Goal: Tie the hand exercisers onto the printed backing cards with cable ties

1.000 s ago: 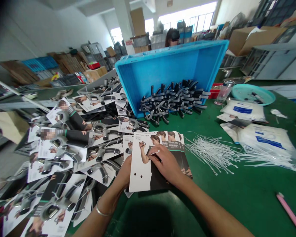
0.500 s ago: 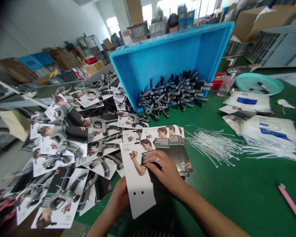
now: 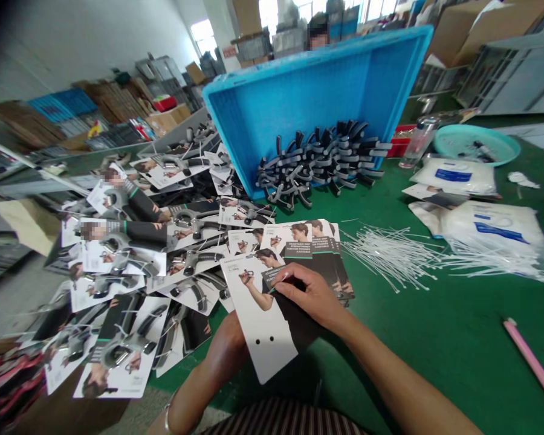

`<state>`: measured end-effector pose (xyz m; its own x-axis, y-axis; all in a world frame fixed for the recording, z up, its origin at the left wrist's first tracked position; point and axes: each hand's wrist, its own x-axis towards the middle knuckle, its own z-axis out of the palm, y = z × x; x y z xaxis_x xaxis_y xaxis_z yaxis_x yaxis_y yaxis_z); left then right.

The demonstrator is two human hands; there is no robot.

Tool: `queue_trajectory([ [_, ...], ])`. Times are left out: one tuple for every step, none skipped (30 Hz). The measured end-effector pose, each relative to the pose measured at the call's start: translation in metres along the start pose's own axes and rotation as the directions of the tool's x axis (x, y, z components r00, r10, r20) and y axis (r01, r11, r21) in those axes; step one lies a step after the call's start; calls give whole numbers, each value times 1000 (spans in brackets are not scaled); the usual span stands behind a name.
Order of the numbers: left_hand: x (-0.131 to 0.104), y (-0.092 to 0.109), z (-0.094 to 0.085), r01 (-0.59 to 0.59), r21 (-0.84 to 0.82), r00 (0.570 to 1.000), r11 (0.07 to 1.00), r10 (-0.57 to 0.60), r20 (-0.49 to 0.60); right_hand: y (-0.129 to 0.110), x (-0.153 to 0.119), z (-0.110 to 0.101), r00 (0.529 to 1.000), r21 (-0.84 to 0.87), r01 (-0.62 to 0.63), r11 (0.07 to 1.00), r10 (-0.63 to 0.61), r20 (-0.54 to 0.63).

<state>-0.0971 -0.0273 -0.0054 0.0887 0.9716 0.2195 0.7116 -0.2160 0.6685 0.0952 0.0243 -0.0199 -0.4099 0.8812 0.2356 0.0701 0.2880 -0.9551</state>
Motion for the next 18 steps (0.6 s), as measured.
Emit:
queue_trajectory([
  [1,-3,2,-84,12,995,996,83,53,-1,0,1,1000,-18,12,1000,-11,18],
  [2,-6,3,-136,-5,986,991,136,95,-1,1,1,999,-43,24,999,-23,32],
  [2,-10,5,-148,-18,983,989,149,104,-2,2,2,999,-69,34,997,-31,37],
  [1,-14,6,-130,-43,986,991,133,99,-2,3,3,999,-90,37,995,-34,37],
  [0,-18,8,-91,-81,991,993,98,92,-2,4,4,999,-104,33,994,-30,33],
  [-1,-22,11,-56,-125,994,991,67,89,-2,5,4,999,-109,26,994,-23,25],
  [-2,-26,13,-27,-160,995,987,41,86,-2,6,5,1000,-110,18,994,-16,20],
  [-3,-29,16,-13,-179,996,984,28,82,-2,7,5,1000,-111,11,994,-9,16],
  [-3,-32,17,-9,-184,997,983,24,80,-2,7,5,1000,-113,5,994,-3,16],
  [-3,-34,19,-12,-184,996,983,28,80,-2,8,5,1000,-117,0,993,2,15],
  [-3,-36,19,-16,-186,996,982,32,84,-3,8,5,1000,-124,-5,992,7,15],
  [-2,-36,19,-21,-188,995,982,39,90,-4,8,5,1000,-132,-12,991,14,14],
  [-2,-37,18,-27,-188,994,982,46,99,-5,8,5,1000,-139,-19,990,20,9],
  [-2,-37,17,-30,-190,993,981,50,103,-7,8,5,1000,-146,-24,989,25,2],
  [-2,-37,16,-28,-194,993,981,49,105,-7,8,5,1000,-153,-26,988,26,-4],
  [-3,-37,14,-21,-200,994,980,42,103,-8,8,6,1000,-159,-25,987,24,-8],
  [-4,-37,14,-15,-206,994,978,36,100,-8,7,6,1000,-165,-22,986,21,-10],
  [-5,-37,13,-8,-214,994,977,30,101,-8,6,7,1000,-171,-14,985,13,-12],
])
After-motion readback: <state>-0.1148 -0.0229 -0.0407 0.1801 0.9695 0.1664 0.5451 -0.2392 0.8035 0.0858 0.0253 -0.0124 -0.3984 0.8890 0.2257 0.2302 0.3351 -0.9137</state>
